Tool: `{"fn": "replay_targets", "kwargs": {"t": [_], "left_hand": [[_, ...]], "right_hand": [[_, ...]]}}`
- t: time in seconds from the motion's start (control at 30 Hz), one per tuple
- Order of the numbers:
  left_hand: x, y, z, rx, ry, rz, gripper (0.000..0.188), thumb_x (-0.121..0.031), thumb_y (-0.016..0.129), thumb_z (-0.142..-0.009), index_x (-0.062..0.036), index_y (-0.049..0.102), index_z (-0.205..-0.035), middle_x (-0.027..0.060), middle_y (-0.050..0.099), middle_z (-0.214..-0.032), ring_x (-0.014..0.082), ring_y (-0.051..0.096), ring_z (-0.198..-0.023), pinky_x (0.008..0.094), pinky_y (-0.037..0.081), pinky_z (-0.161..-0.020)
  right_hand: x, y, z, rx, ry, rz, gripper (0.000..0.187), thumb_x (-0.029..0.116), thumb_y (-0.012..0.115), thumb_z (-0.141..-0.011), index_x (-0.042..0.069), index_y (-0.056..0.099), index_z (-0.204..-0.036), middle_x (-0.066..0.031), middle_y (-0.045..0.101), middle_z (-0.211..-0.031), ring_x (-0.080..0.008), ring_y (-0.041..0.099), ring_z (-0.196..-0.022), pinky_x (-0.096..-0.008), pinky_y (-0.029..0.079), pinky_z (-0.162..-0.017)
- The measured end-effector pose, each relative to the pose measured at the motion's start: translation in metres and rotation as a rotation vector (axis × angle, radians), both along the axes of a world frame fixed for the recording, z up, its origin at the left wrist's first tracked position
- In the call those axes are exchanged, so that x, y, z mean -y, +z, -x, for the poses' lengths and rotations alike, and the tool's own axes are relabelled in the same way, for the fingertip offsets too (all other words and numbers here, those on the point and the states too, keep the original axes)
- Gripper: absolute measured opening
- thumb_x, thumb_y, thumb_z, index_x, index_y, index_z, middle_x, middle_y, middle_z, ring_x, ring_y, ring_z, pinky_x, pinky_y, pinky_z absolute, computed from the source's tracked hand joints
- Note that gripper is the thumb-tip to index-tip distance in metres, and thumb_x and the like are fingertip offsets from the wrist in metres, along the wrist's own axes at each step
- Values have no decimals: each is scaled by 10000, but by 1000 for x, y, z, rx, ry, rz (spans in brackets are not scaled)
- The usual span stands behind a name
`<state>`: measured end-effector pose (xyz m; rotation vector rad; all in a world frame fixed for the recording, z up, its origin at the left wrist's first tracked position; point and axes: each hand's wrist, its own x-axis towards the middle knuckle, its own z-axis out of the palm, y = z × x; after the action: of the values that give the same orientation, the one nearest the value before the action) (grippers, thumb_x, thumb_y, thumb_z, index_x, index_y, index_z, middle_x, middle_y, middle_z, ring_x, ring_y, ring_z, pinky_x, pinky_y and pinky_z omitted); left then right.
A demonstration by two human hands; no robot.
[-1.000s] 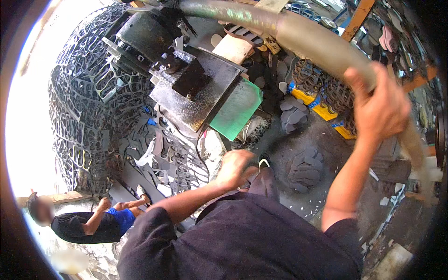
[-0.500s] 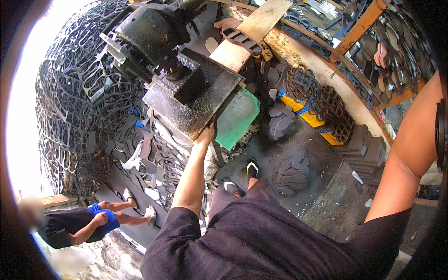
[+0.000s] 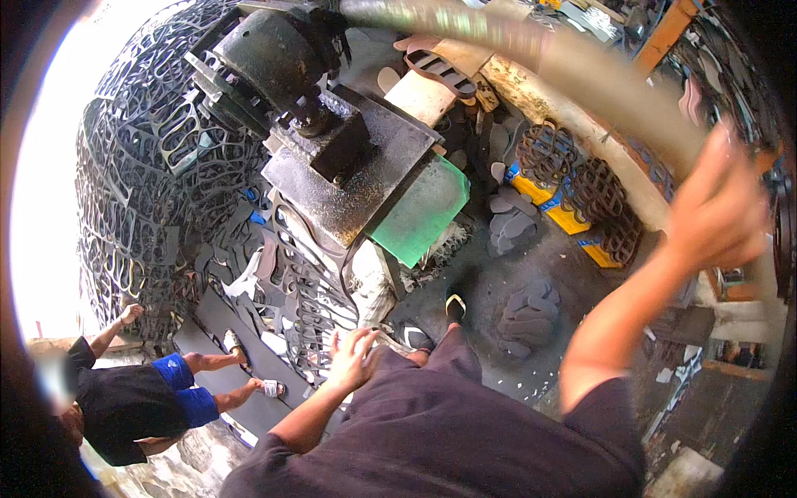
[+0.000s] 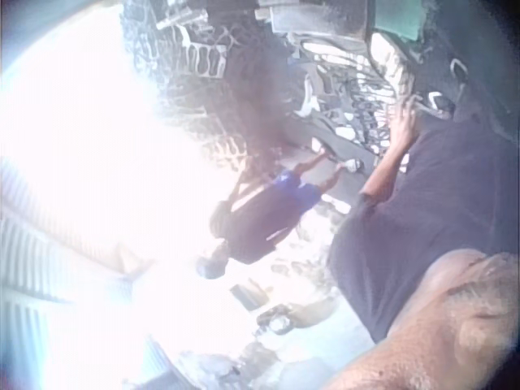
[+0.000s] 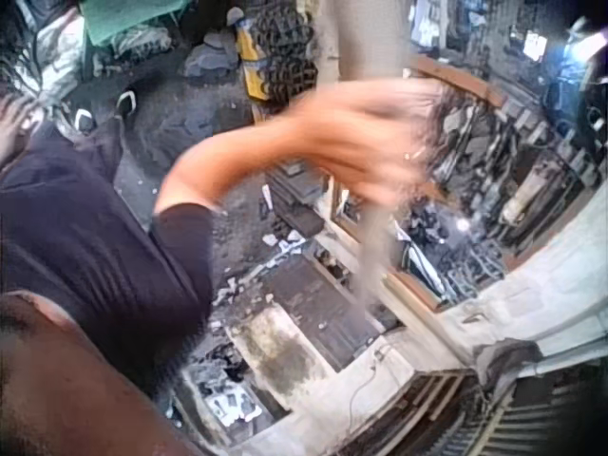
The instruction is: The person uses a hydraulic press to cut rubber soles from a sheet of rubber material. They repeatedly position the sole template under the press, activate the press to cut the shape, and remove the cut sole. The process is repeated multiple times.
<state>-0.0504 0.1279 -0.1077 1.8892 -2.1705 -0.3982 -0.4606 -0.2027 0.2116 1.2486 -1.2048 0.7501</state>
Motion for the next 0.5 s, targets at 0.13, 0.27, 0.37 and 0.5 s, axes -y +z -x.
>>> {"fn": "replay_targets", "kwargs": {"t": [0.13,0.27,0.37,0.5], "left_hand": [[32,33,-43,121,89,111,481,-222,761,-854,-150,624,-1309,55,641,-1248,226,578,-1218,542,251,-1146],[88,59,-24,61,104,199,450,-239,754,-888,-116,621,-1300,97,639,-1229,272,577,-1197,484,298,-1124],[82,42,-8,-145,264,157,505,-268,758,-904,-99,585,-1348,132,610,-1296,309,548,-1258,491,330,-1114],[132,-9,17,-183,408,135,713,-383,690,-964,-58,408,-1533,225,469,-1509,399,416,-1421,536,279,-1179]], "right_hand": [[-17,-333,-67,902,277,-556,492,284,668,-950,84,580,-1390,-167,670,-1262,-400,626,-1126,-556,439,-957],[-10,-298,-88,903,313,-1022,889,591,871,-703,60,583,-1355,-208,694,-1172,-433,616,-1161,-524,482,-948],[-40,-189,-14,647,244,-832,863,753,743,-744,60,657,-1251,-201,709,-1149,-404,669,-1072,-533,501,-924],[-42,17,24,46,-66,-507,684,722,560,-923,101,736,-1149,-171,741,-1032,-358,716,-929,-450,545,-742]]}}
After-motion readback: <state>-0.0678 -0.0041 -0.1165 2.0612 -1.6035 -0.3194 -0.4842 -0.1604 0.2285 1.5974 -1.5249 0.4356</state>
